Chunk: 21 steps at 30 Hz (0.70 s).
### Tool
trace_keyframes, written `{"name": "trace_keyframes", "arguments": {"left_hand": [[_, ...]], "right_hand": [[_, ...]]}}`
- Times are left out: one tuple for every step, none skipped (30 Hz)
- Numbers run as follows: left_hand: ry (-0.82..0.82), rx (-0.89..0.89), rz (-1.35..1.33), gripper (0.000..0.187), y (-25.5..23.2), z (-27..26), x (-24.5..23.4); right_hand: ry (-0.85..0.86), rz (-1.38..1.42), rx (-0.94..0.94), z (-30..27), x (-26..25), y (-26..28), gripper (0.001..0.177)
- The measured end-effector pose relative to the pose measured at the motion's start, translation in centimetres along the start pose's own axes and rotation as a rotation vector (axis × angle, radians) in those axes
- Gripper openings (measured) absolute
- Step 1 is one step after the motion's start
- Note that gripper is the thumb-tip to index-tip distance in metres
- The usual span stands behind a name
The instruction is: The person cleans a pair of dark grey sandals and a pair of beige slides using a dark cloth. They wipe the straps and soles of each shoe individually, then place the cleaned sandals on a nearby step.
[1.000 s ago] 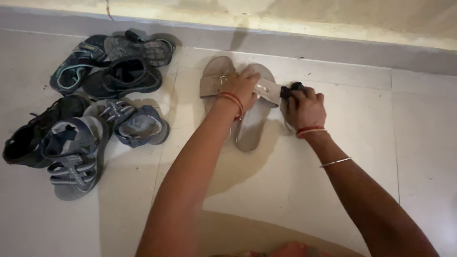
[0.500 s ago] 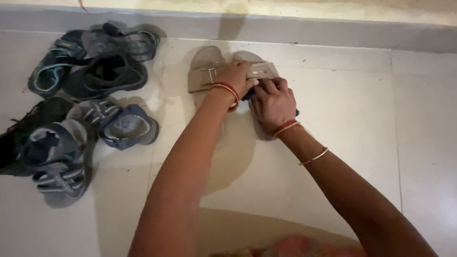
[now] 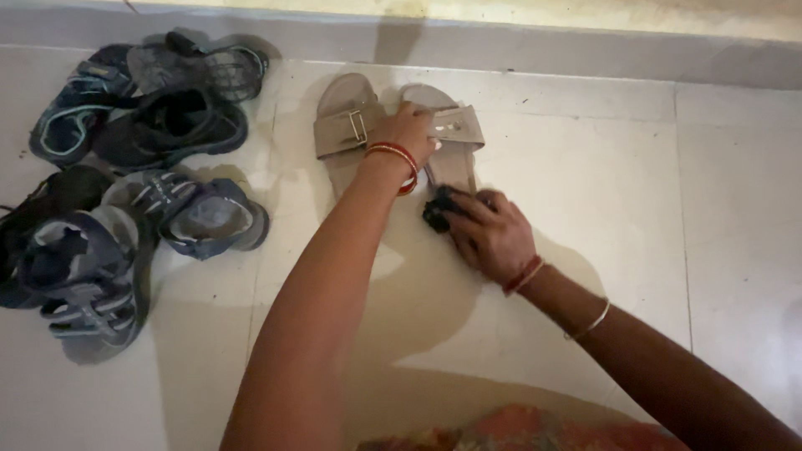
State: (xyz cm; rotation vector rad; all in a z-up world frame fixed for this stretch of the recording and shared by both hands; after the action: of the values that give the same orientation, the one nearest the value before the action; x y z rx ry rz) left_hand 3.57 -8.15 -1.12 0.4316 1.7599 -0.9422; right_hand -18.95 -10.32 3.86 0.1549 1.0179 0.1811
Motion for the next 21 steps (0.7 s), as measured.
{"name": "trace_keyframes", "arguments": {"left_hand": [[0.013,0.004,0.009,0.046,0.2,0.3,0.1],[0.028,0.006,0.016,0.044,0.3,0.5,0.3],[0.027,0.044,0.042,0.039,0.3,0.7,0.4],[0.026,0.084,0.069,0.035,0.4,0.8,0.5],[0.025,0.125,0.095,0.032,0.4,0.8,0.6],[0.003,0.109,0.095,0.029,0.4,0.9,0.5],[-0.018,0.094,0.095,0.028,0.4,0.9,0.4],[-0.042,0.079,0.091,0.026,0.2,0.7,0.4],[-0.030,0.060,0.103,0.026,0.1,0.5,0.4],[-0.022,0.036,0.109,0.027,-0.1,0.3,0.3],[-0.014,0.011,0.116,0.027,-0.3,0.1,0.3],[-0.009,0.012,0.108,0.031,-0.4,-0.1,0.0],[-0.005,0.013,0.100,0.036,-0.6,-0.3,-0.2],[0.005,0.017,0.091,0.042,-0.7,-0.6,-0.2],[-0.020,0.010,0.076,0.038,-0.7,-0.8,-0.3],[-0.046,0.005,0.059,0.034,-0.7,-0.7,-0.4],[-0.073,-0.001,0.043,0.032,-0.7,-0.7,-0.5],[-0.063,-0.009,0.046,0.031,-0.8,-0.8,-0.1],[-0.052,-0.016,0.048,0.029,-0.7,-0.8,0.1],[-0.047,-0.025,0.054,0.028,-0.4,-0.7,0.1],[-0.043,-0.021,0.061,0.029,-0.3,-0.7,0.2]], "right_hand": [[-0.010,-0.021,-0.010,0.8,0.5,-0.7,0.027],[-0.017,-0.042,-0.019,1.7,1.1,-1.5,0.028],[-0.023,-0.063,-0.029,2.7,1.7,-2.4,0.028],[-0.022,-0.086,0.009,3.8,2.4,-3.5,0.024],[-0.021,-0.110,0.047,4.8,3.0,-4.5,0.019],[-0.007,-0.130,0.069,5.6,3.6,-5.3,0.020],[0.007,-0.150,0.091,6.3,4.1,-5.8,0.022],[0.023,-0.174,0.111,6.6,4.3,-6.3,0.023],[0.004,-0.142,0.082,6.5,4.2,-6.1,0.024],[-0.011,-0.110,0.045,6.2,3.8,-5.7,0.024],[-0.025,-0.077,0.009,5.7,3.3,-5.3,0.025],[-0.007,-0.056,-0.001,5.3,3.1,-4.7,0.028],[0.010,-0.035,-0.012,4.6,2.7,-3.9,0.032],[0.030,-0.014,-0.017,3.7,2.3,-3.1,0.036],[0.052,0.020,-0.030,2.8,1.9,-2.3,0.036],[0.073,0.052,-0.046,1.9,1.4,-1.8,0.036],[0.094,0.084,-0.061,1.1,1.0,-1.4,0.037],[0.102,0.080,-0.089,0.2,0.6,-1.0,0.036],[0.110,0.076,-0.118,-0.6,0.2,-0.6,0.035],[0.113,0.074,-0.150,-1.1,-0.1,-0.3,0.034],[0.129,0.084,-0.150,-1.6,-0.4,-0.2,0.035]]}}
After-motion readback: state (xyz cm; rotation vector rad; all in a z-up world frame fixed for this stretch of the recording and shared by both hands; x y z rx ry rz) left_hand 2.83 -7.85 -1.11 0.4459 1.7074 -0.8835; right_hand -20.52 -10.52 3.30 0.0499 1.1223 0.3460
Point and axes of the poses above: each hand's wrist, its own z-axis towards the middle knuckle, its own x-axis out of the palm, y = z × x, the point moved 4 cm from there along z, towards the middle knuckle, and after that the axes turned 6 degrees about -y, right-handed, at the moved point
